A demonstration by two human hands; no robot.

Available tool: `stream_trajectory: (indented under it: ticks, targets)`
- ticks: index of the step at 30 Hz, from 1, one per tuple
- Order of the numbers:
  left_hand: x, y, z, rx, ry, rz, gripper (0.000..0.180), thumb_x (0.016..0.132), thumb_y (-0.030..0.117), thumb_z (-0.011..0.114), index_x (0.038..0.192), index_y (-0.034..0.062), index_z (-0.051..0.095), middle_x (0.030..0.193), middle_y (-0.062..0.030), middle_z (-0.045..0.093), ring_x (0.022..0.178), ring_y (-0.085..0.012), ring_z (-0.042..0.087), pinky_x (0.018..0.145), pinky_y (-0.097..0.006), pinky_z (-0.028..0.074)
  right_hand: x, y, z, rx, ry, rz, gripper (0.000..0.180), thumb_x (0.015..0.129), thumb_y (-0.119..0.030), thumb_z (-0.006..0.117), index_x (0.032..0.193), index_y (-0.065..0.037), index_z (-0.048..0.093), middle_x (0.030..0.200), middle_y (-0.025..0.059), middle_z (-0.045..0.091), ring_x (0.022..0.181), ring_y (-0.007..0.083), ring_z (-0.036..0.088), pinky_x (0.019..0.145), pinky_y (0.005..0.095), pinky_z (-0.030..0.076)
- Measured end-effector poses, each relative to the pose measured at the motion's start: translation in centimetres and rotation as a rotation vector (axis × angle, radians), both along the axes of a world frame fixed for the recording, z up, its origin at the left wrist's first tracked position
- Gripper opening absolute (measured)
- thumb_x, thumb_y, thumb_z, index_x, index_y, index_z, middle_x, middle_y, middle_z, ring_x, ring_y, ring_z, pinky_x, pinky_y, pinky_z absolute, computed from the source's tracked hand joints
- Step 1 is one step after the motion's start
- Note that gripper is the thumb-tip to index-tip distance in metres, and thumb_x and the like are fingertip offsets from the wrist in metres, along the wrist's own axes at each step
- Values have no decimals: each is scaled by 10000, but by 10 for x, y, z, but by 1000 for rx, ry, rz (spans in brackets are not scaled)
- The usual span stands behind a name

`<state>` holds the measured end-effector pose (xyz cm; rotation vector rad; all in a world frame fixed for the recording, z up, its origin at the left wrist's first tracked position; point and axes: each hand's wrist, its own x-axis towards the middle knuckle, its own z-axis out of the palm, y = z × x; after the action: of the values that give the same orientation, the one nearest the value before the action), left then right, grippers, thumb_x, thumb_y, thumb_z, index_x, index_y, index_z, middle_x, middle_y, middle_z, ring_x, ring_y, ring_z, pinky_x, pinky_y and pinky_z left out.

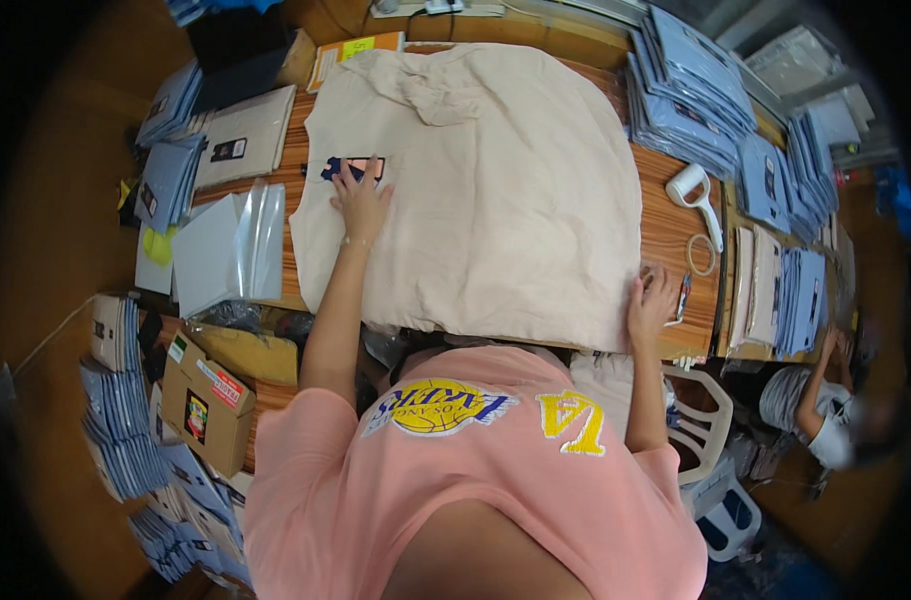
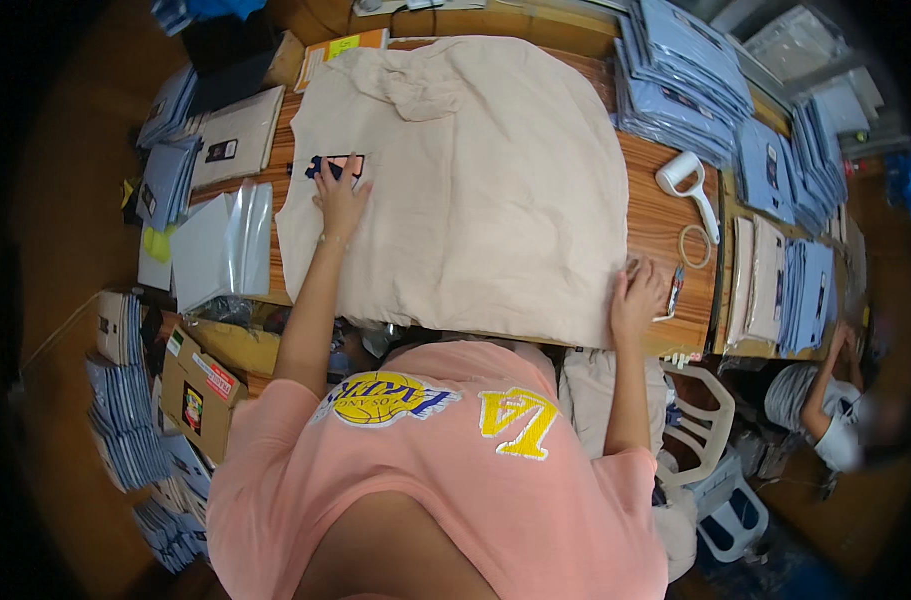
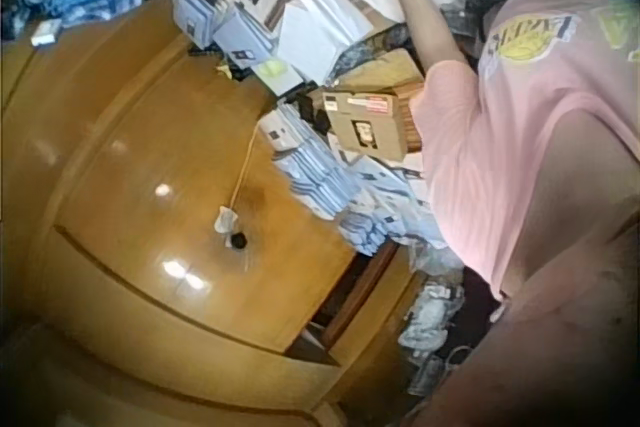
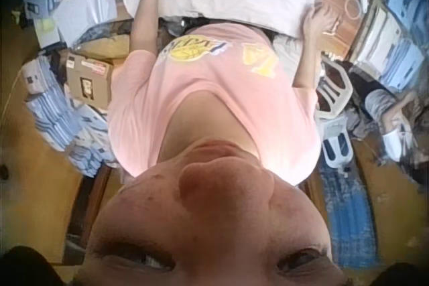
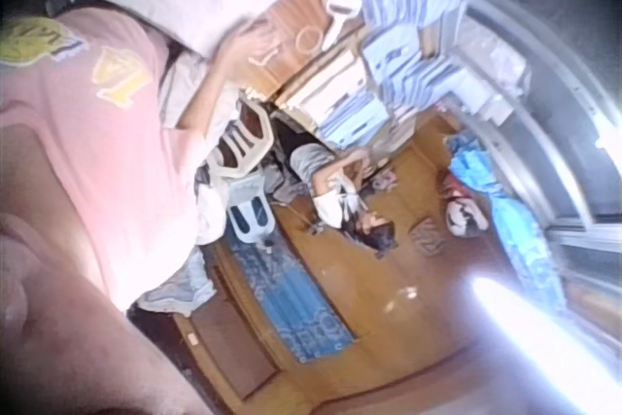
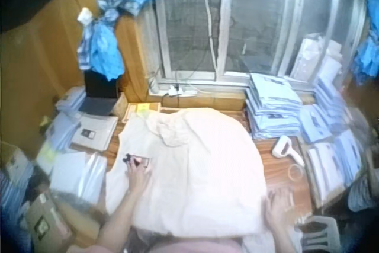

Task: The person buttons a collared shirt, spreads it out on a table, and folds it around a piece of cardboard before placing it inside a plastic bag.

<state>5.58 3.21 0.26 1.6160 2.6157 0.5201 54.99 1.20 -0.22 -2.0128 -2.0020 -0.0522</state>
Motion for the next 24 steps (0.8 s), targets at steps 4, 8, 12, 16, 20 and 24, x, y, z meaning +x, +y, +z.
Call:
stream_trajectory:
  ticks: [4, 8, 12, 16, 20, 24]
  targets:
    - [-42, 30, 0, -89, -209, 65, 393, 824, 392, 586, 1169, 206, 566, 1421, -162, 241, 1231, -391, 303, 896, -622, 328, -41, 22, -5, -70, 58, -205, 547, 813, -343, 604, 1241, -41, 445, 1197, 188, 473, 1116, 357, 421, 929, 458, 337]
    - [-75, 34, 17, -261, 37, -131, 323, 819, 427, 573, 1022, 187, 648, 1325, -148, 385, 1201, -353, 343, 957, -557, 282, -41, 29, 0, -116, 25, -225, 481, 780, -338, 646, 1147, -56, 514, 1142, 182, 485, 1080, 359, 436, 890, 465, 364]
    - [-116, 32, 35, -498, -85, -461, 387, 820, 428, 559, 939, 78, 672, 1244, -134, 487, 1179, -327, 384, 1009, -483, 244, -43, 63, 18, 26, 40, -50, 403, 781, -303, 655, 1086, -62, 546, 1090, 175, 506, 1036, 359, 460, 851, 450, 391]
    - [-141, 22, 43, -596, 301, -244, 389, 819, 376, 579, 956, 21, 659, 1085, -158, 550, 1135, -309, 418, 997, -448, 275, -78, 151, 49, -2, 212, 289, 269, 801, -227, 621, 1025, -80, 600, 1037, 138, 548, 1009, 333, 491, 856, 423, 397]
    - [-148, 59, 68, -413, 145, -18, 323, 827, 323, 590, 1016, 65, 642, 1119, -161, 547, 1165, -296, 406, 985, -474, 282, -113, 271, 38, 74, 259, 514, 210, 788, -138, 593, 975, -47, 622, 947, 157, 593, 918, 350, 547, 812, 403, 432]
    - [-137, 86, 17, -175, -116, 18, 327, 859, 289, 556, 1132, 112, 584, 1198, -129, 517, 1198, -273, 391, 985, -496, 274, -134, 357, 8, -39, 304, 361, 270, 740, -139, 638, 973, -3, 618, 976, 184, 627, 911, 340, 597, 799, 368, 463]
